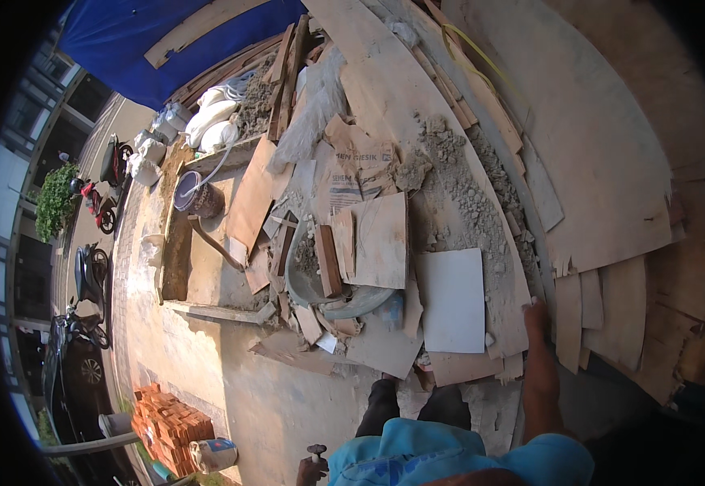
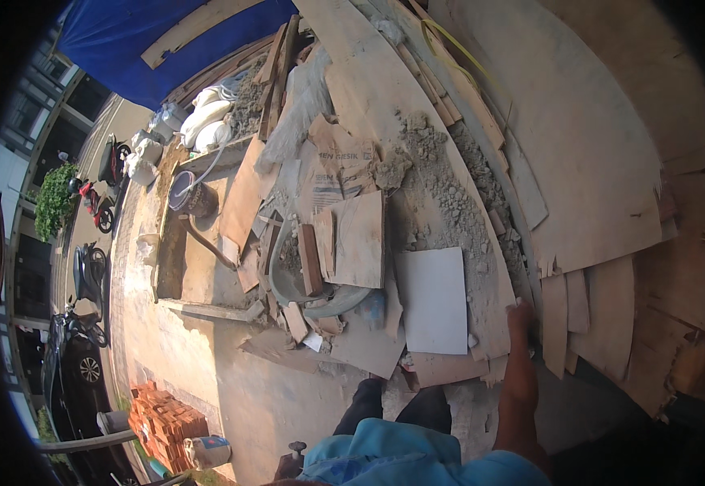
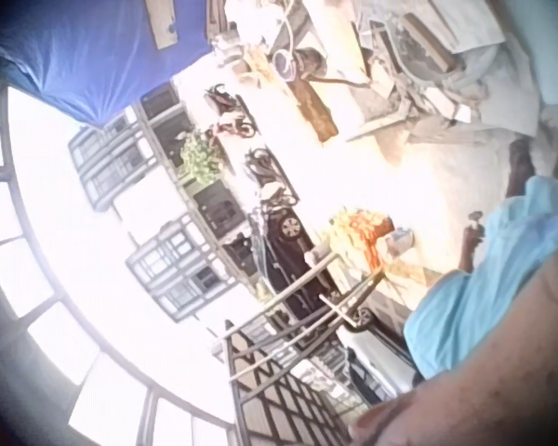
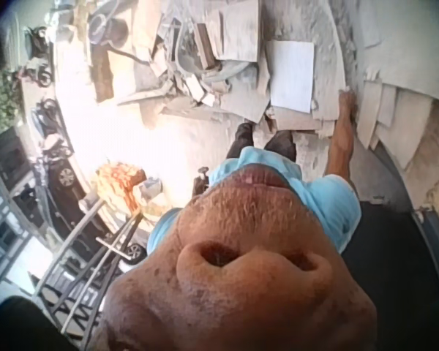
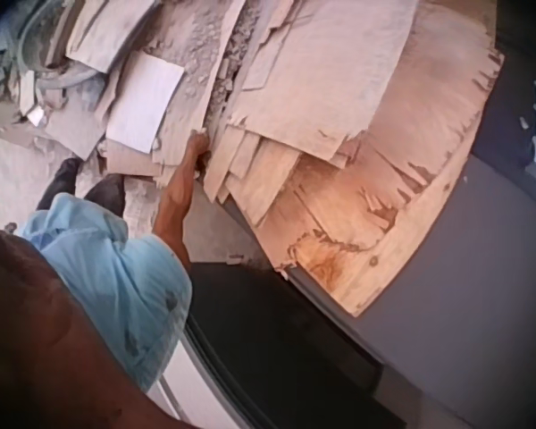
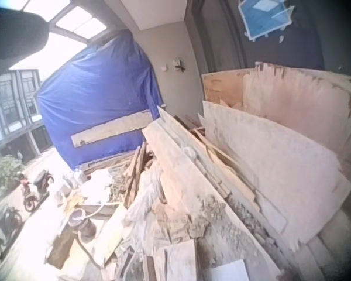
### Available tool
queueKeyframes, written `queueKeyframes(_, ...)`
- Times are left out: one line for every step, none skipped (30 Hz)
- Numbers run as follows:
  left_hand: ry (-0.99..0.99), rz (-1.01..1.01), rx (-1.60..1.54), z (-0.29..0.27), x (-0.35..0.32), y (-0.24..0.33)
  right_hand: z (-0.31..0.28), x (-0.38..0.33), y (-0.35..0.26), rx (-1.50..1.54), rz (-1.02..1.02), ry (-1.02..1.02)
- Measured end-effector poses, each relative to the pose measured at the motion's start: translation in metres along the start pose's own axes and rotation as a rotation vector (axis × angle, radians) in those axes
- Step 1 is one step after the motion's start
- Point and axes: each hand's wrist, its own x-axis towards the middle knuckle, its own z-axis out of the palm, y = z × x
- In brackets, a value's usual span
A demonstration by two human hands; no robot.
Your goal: The person sorts through a pile of construction debris, picking up and moving various pieces of wood and other materials. They use a hammer to break apart some of the larger pieces.
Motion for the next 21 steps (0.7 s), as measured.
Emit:
queueKeyframes(-0.003,0.003,0.002,0.001,0.000,0.002,-0.003,-0.001,0.000,0.019,0.018,-0.019)
queueKeyframes(-0.006,0.008,0.004,0.002,-0.001,0.003,-0.004,-0.003,-0.002,0.038,0.037,-0.038)
queueKeyframes(-0.008,0.015,0.006,0.003,-0.001,0.005,-0.004,-0.002,-0.003,-0.002,0.033,-0.045)
queueKeyframes(-0.013,0.021,0.012,0.004,0.000,0.008,-0.008,-0.002,-0.002,-0.049,0.032,-0.050)
queueKeyframes(-0.018,0.025,0.016,0.005,0.001,0.011,-0.011,-0.001,-0.001,-0.094,0.033,-0.054)
queueKeyframes(-0.022,0.029,0.022,0.004,0.002,0.013,-0.011,-0.002,-0.001,-0.084,0.038,-0.022)
queueKeyframes(-0.024,0.032,0.024,0.005,0.004,0.014,-0.014,-0.007,-0.005,-0.076,0.041,0.011)
queueKeyframes(-0.027,0.031,0.028,0.005,0.004,0.014,-0.018,-0.013,-0.009,-0.070,0.047,0.039)
queueKeyframes(-0.032,0.035,0.033,0.006,0.005,0.014,-0.022,-0.017,-0.013,-0.065,0.050,0.047)
queueKeyframes(-0.036,0.038,0.040,0.006,0.007,0.016,-0.026,-0.020,-0.017,-0.059,0.054,0.055)
queueKeyframes(-0.039,0.040,0.044,0.005,0.008,0.018,-0.031,-0.022,-0.022,-0.053,0.058,0.064)
queueKeyframes(-0.041,0.042,0.050,0.004,0.008,0.019,-0.037,-0.025,-0.027,-0.055,0.076,0.044)
queueKeyframes(-0.047,0.043,0.057,0.003,0.007,0.019,-0.045,-0.028,-0.032,-0.058,0.094,0.025)
queueKeyframes(-0.051,0.045,0.063,0.002,0.007,0.021,-0.051,-0.029,-0.035,-0.062,0.113,0.006)
queueKeyframes(-0.055,0.050,0.067,0.001,0.008,0.024,-0.053,-0.027,-0.037,-0.003,0.066,0.051)
queueKeyframes(-0.059,0.052,0.074,0.000,0.007,0.025,-0.055,-0.029,-0.036,0.050,0.023,0.093)
queueKeyframes(-0.066,0.057,0.081,-0.002,0.007,0.027,-0.058,-0.029,-0.036,0.103,-0.020,0.134)
queueKeyframes(-0.071,0.065,0.090,-0.003,0.006,0.030,-0.062,-0.024,-0.038,0.071,-0.079,0.167)
queueKeyframes(-0.074,0.074,0.095,-0.005,0.003,0.031,-0.067,-0.019,-0.044,0.039,-0.138,0.191)
queueKeyframes(-0.084,0.083,0.104,-0.006,0.000,0.036,-0.072,-0.015,-0.052,0.025,-0.231,0.247)
queueKeyframes(-0.099,0.098,0.125,-0.010,0.001,0.046,-0.082,-0.016,-0.058,-0.103,-0.244,0.278)
